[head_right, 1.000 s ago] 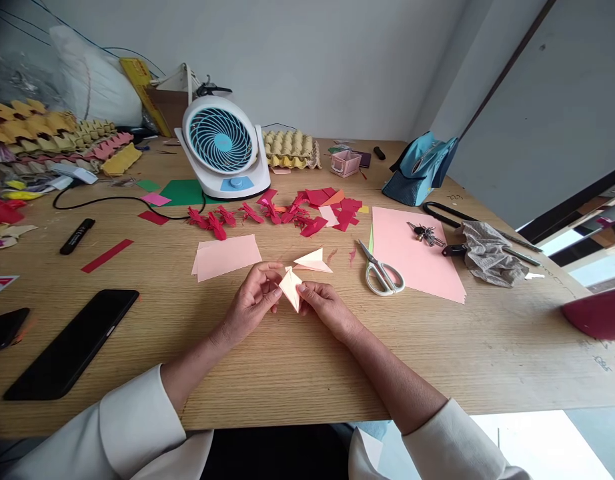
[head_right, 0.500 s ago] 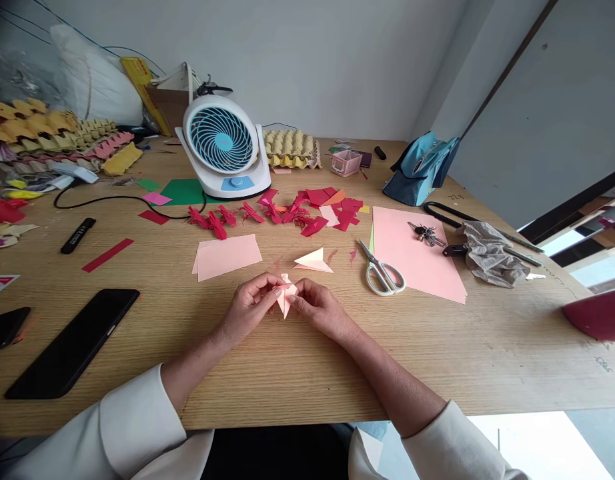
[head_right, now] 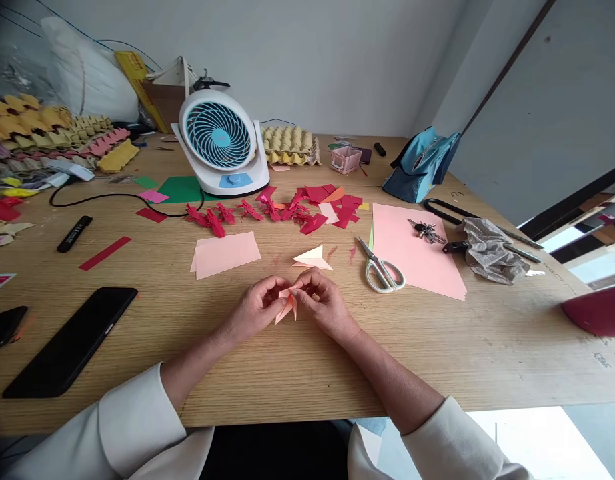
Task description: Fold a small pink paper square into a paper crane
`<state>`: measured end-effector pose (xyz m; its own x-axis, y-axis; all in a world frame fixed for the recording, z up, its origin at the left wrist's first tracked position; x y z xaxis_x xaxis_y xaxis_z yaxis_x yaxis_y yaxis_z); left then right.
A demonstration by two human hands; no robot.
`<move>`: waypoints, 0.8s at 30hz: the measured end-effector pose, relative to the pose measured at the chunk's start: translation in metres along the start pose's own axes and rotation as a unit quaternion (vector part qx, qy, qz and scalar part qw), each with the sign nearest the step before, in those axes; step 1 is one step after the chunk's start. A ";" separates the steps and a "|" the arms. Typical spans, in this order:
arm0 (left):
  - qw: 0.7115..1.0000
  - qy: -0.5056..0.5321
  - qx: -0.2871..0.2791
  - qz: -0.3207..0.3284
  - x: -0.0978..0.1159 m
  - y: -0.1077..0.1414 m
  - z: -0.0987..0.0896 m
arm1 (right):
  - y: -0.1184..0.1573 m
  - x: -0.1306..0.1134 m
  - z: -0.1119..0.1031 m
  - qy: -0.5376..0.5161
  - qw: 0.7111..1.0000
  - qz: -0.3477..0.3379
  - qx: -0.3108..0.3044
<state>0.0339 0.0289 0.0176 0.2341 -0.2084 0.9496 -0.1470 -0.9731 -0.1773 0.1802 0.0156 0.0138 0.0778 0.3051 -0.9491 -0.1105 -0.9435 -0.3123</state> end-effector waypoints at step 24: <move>0.907 0.334 -0.115 -0.230 -0.016 0.007 0.012 | 0.003 0.004 -0.002 -0.011 1.000 0.009 0.026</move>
<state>0.0404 0.0240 -0.0017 -0.3024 0.3955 0.8673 -0.3965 -0.8796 0.2629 0.1821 0.0143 0.0090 0.0544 0.2906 -0.9553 -0.1639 -0.9411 -0.2957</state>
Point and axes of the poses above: each hand's wrist, its own y-axis away from the middle knuckle, its own z-axis out of the palm, x = y × z, the point moved 5 cm from there along -y, towards the middle knuckle, and after that the axes turned 14 degrees about x, right-handed, at the moved point
